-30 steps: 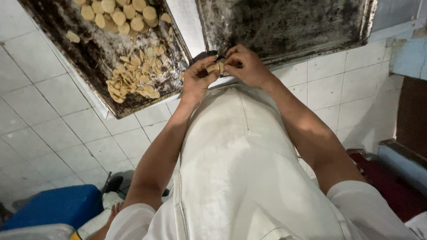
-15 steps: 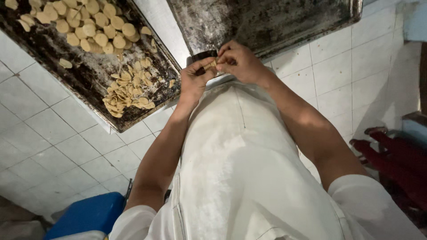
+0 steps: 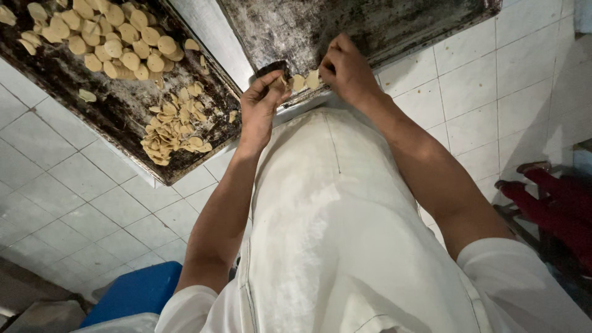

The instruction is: The person shapes small pieces of dough by hand and places them in rows onto a metal baking tray, later moving several full and empty trays across the metal workspace.

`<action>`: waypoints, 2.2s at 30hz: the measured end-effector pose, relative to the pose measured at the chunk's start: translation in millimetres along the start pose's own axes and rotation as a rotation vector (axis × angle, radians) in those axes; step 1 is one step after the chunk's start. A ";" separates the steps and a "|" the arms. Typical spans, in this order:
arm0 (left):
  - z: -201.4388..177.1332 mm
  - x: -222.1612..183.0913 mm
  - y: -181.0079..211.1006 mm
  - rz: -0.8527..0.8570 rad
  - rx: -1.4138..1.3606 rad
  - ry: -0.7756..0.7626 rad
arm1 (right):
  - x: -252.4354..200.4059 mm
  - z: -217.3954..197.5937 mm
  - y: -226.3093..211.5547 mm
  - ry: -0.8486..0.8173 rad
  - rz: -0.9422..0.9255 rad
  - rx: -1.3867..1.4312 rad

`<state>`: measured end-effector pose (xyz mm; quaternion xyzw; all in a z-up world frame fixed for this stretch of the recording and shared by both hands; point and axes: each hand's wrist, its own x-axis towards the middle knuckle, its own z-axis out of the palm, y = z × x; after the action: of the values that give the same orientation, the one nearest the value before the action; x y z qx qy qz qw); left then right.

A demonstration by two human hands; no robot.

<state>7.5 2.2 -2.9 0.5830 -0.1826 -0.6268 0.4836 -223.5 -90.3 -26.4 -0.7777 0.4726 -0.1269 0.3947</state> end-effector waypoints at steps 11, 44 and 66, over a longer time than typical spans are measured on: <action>-15.1 -8.6 4.7 0.100 0.301 0.057 | 2.6 -5.4 -32.6 -0.065 -0.148 -0.287; -89.9 -19.7 92.2 0.464 1.174 0.468 | 10.4 -3.0 1.4 -0.004 -0.131 0.059; 40.0 11.5 0.9 -0.105 0.009 -0.057 | 2.7 -18.4 5.6 0.005 -0.211 0.207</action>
<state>-26.7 -21.0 1.6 0.5757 -0.1683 -0.6668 0.4423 -236.1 -103.1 -18.9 -0.7778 0.3737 -0.2177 0.4560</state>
